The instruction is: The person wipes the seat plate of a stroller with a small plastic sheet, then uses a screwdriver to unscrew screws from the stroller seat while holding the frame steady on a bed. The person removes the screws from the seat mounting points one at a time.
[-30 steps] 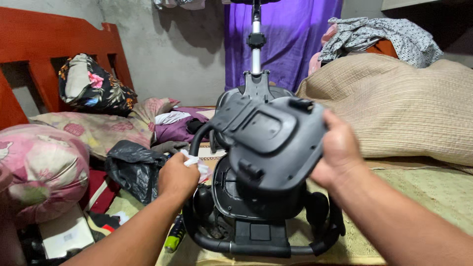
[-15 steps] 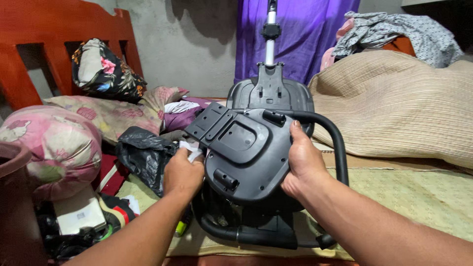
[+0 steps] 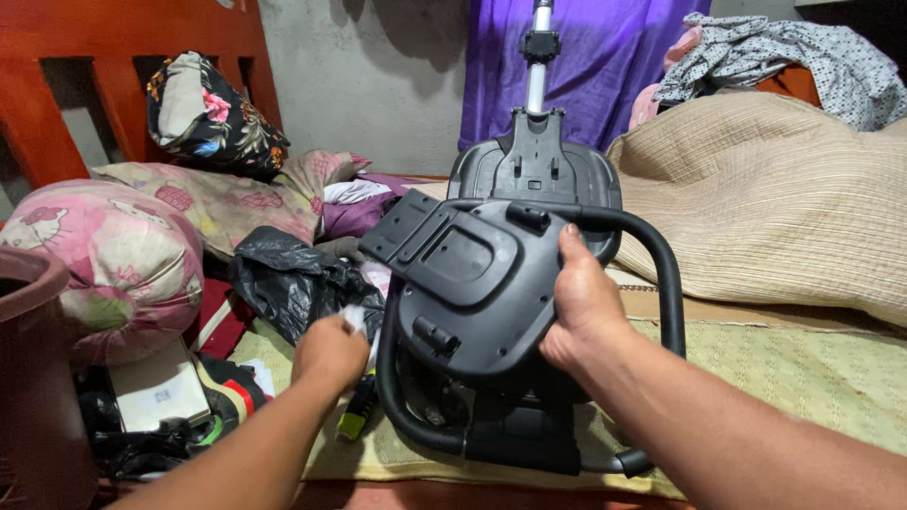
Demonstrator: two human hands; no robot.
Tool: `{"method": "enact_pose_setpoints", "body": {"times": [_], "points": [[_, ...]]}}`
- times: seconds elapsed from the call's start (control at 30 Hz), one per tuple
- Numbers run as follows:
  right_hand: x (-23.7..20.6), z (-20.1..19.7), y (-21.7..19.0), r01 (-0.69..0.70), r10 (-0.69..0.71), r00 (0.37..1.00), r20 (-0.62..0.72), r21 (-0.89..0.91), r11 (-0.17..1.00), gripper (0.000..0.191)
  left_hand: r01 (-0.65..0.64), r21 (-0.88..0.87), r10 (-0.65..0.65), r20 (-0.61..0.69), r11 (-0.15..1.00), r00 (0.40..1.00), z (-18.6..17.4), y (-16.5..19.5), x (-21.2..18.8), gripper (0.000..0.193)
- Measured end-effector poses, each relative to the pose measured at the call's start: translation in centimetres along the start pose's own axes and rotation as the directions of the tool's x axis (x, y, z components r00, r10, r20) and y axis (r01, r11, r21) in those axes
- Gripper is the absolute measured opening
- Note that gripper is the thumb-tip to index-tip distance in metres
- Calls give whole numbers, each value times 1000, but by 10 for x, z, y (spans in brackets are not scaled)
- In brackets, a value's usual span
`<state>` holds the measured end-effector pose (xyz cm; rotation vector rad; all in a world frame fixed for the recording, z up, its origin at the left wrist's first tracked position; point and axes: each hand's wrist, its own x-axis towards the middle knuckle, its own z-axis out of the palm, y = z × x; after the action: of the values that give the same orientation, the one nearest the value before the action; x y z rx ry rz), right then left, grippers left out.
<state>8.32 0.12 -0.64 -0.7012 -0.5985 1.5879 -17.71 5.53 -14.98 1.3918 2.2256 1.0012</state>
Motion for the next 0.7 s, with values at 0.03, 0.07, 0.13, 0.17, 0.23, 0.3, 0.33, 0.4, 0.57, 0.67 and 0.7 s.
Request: {"method": "enact_pose_setpoints", "body": {"times": [0.03, 0.07, 0.13, 0.17, 0.23, 0.3, 0.33, 0.4, 0.57, 0.67, 0.7], "points": [[0, 1, -2, 18, -18, 1000, -9, 0, 1000, 58, 1, 16, -1, 1, 1000, 1000, 4, -9, -2, 31], [0, 1, -4, 15, -15, 1000, -24, -3, 1000, 58, 5, 33, -5, 0, 999, 1000, 7, -17, -5, 30], [-1, 1, -4, 7, -8, 998, -54, -7, 1000, 58, -71, 79, 56, 170, 994, 984, 11, -29, -9, 29], [-2, 2, -2, -1, 0, 998, -61, -11, 1000, 58, -114, 95, 86, 255, 989, 963, 12, -31, -11, 30], [-3, 3, 1, -12, 10, 997, -77, -18, 1000, 58, -43, 37, 25, 397, 998, 918, 12, -33, -15, 30], [-4, 3, 4, -41, 40, 999, -24, -27, 999, 61, -55, 62, 21, 451, 997, 892, 10, -28, -19, 30], [-4, 3, 5, -56, 56, 998, 3, -30, 998, 63, -101, 113, 42, 435, 988, 899, 8, -24, -22, 30], [-6, 3, 5, -65, 65, 998, 11, -34, 997, 63, -139, 174, 55, 417, 975, 907, 4, -16, -27, 32], [-9, 1, 2, -71, 70, 997, -29, -40, 997, 62, -239, 291, 129, 351, 927, 927, -2, -7, -42, 55], [-10, 0, 2, -68, 67, 997, -29, -49, 996, 61, -65, 374, -80, 357, 925, 931, 4, -9, -40, 80], [-10, 0, 2, -63, 62, 998, -21, -50, 997, 61, -63, 379, -89, 372, 923, 924, 7, -12, -37, 84]]}}
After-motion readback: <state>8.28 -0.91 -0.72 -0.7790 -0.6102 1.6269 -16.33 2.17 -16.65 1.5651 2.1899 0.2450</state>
